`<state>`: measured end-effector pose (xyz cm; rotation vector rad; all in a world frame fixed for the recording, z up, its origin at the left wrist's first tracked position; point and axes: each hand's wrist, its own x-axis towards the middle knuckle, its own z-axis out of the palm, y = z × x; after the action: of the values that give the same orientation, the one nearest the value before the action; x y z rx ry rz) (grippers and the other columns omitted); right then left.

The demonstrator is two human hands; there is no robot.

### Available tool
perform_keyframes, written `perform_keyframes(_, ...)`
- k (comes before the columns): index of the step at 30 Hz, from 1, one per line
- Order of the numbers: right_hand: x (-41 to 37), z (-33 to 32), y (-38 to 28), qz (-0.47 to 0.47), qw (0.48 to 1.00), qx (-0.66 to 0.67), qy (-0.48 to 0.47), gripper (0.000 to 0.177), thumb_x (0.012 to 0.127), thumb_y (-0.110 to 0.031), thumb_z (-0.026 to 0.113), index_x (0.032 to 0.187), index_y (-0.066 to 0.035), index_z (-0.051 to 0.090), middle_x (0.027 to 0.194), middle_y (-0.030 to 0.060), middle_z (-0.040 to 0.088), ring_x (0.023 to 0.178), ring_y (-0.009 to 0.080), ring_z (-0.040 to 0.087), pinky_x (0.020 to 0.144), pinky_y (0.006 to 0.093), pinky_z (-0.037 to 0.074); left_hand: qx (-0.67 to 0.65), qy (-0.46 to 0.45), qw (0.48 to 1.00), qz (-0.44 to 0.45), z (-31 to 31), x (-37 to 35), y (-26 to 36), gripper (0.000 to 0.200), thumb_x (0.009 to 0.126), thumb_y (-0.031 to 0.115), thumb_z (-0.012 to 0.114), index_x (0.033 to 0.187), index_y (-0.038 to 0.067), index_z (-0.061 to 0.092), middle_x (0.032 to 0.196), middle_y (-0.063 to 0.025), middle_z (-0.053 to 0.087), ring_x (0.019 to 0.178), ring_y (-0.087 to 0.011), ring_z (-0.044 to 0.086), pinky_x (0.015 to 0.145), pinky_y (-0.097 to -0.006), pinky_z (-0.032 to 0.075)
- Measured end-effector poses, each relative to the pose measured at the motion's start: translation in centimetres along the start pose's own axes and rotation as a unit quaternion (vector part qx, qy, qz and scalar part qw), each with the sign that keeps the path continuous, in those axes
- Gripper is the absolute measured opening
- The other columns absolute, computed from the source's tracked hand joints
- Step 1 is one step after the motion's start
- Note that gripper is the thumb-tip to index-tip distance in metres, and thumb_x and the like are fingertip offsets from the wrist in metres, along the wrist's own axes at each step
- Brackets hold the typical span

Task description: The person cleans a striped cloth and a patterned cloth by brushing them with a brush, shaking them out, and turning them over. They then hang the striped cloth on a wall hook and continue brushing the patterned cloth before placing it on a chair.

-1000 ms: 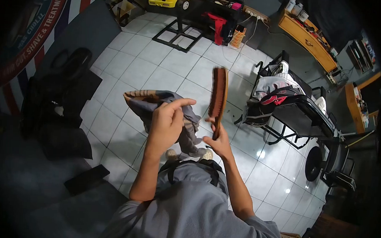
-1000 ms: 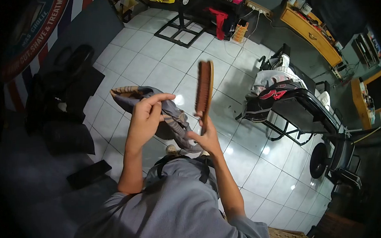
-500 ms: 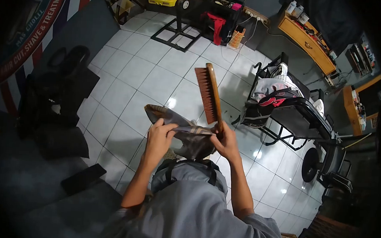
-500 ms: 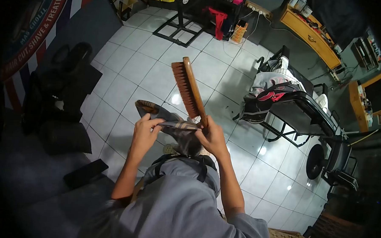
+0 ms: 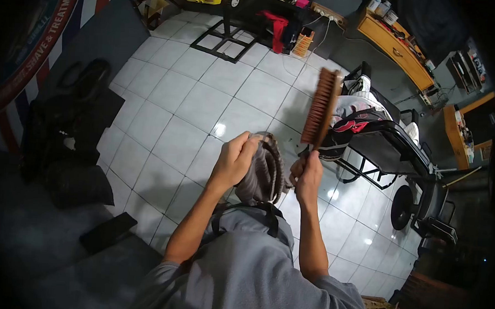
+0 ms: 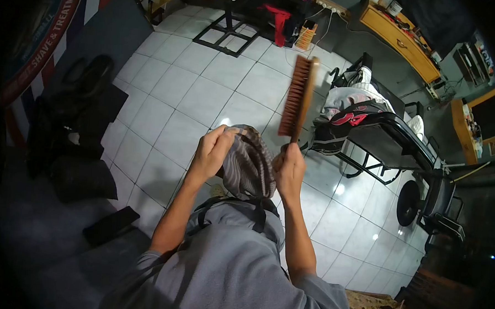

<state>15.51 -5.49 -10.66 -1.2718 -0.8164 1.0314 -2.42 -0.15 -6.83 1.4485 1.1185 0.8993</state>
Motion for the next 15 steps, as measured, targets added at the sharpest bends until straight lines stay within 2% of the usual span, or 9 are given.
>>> perform_keyframes(1,-1.0,0.2,-1.3,0.033,0.991,0.120,-0.055,0.052,0.094,-0.059,0.035,0.072,-0.012,0.035,0.054,-0.0029,0.030,0.042,0.0099,0.031,0.036,0.0222,0.023,-0.029,0.010,1.000,0.001,0.3,0.4,0.3,0.020,0.093,0.014,0.045,0.081,0.000,0.052,0.061,0.0018,0.038,0.060,-0.0052,0.035,0.051,-0.0250,0.033)
perform_keyframes(3,-2.9,1.4,-2.4,0.048,0.977,0.193,-0.083,0.052,0.098,-0.051,0.029,0.068,-0.010,0.037,0.053,-0.0006,0.033,0.043,0.0119,0.034,0.039,0.0266,0.026,0.012,0.003,1.000,0.019,0.6,1.0,1.8,0.023,0.095,0.018,0.046,0.082,0.000,0.051,0.064,0.0039,0.039,0.061,-0.0052,0.036,0.054,-0.0236,0.034)
perform_keyframes(5,-3.5,1.1,1.5,-0.021,0.988,0.025,-0.148,0.050,0.100,-0.044,0.028,0.072,-0.005,0.043,0.057,0.0026,0.042,0.047,0.0147,0.039,0.044,0.0278,0.032,-0.010,0.007,0.998,0.066,1.7,1.5,3.1,0.024,0.097,0.019,0.045,0.083,0.000,0.051,0.066,0.0032,0.041,0.064,-0.0050,0.036,0.055,-0.0232,0.035)
perform_keyframes(7,-3.7,2.2,4.8,-0.085,0.979,-0.112,-0.149,0.048,0.101,-0.038,0.027,0.078,0.000,0.048,0.063,0.0047,0.048,0.055,0.0161,0.044,0.051,0.0292,0.036,-0.036,0.024,0.995,0.094,2.4,2.4,4.0,0.027,0.100,0.021,0.041,0.083,0.001,0.049,0.071,0.0031,0.041,0.066,-0.0042,0.036,0.057,-0.0214,0.034)
perform_keyframes(8,-3.8,2.6,9.0,-0.062,0.988,-0.020,-0.137,0.045,0.100,-0.044,0.029,0.074,-0.009,0.040,0.057,-0.0034,0.037,0.048,0.0072,0.033,0.043,0.0240,0.027,-0.067,-0.012,0.995,0.073,2.0,2.7,4.6,0.027,0.100,0.021,0.041,0.081,0.003,0.047,0.070,0.0044,0.038,0.065,-0.0033,0.033,0.056,-0.0203,0.032)
perform_keyframes(10,-3.3,1.4,13.4,-0.066,0.972,-0.152,-0.167,0.042,0.100,-0.037,0.034,0.081,-0.002,0.047,0.060,0.0072,0.046,0.051,0.0182,0.045,0.049,0.0321,0.038,-0.128,-0.080,0.986,0.072,0.7,2.7,5.9,0.028,0.101,0.021,0.040,0.077,0.007,0.042,0.070,0.0075,0.032,0.062,-0.0013,0.025,0.053,-0.0179,0.025)
perform_keyframes(11,-2.8,0.5,15.1,-0.086,0.947,-0.244,-0.191,0.040,0.100,-0.033,0.036,0.084,0.001,0.050,0.063,0.0131,0.054,0.054,0.0244,0.052,0.053,0.0370,0.043,-0.155,-0.104,0.978,0.091,0.2,2.5,6.7,0.027,0.100,0.020,0.040,0.077,0.007,0.041,0.070,0.0073,0.032,0.062,-0.0017,0.024,0.053,-0.0180,0.025)
perform_keyframes(13,-3.1,-4.0,23.7,-0.014,0.835,-0.462,-0.299,0.036,0.097,-0.027,0.038,0.097,0.005,0.053,0.079,0.0234,0.063,0.072,0.0381,0.062,0.068,0.0459,0.048,-0.141,-0.111,0.978,0.108,-1.2,1.9,8.3,0.027,0.100,0.021,0.040,0.079,0.006,0.044,0.069,0.0070,0.036,0.061,-0.0005,0.027,0.053,-0.0177,0.025)
perform_keyframes(15,-4.3,-8.6,31.2,0.152,0.740,-0.573,-0.318,0.045,0.096,-0.034,0.035,0.095,0.004,0.060,0.091,0.0272,0.063,0.086,0.0423,0.061,0.076,0.0499,0.048,-0.164,-0.056,0.973,0.154,-2.0,0.5,11.2,0.028,0.100,0.016,0.039,0.075,0.005,0.040,0.065,0.0066,0.033,0.059,-0.0021,0.025,0.051,-0.0181,0.025)
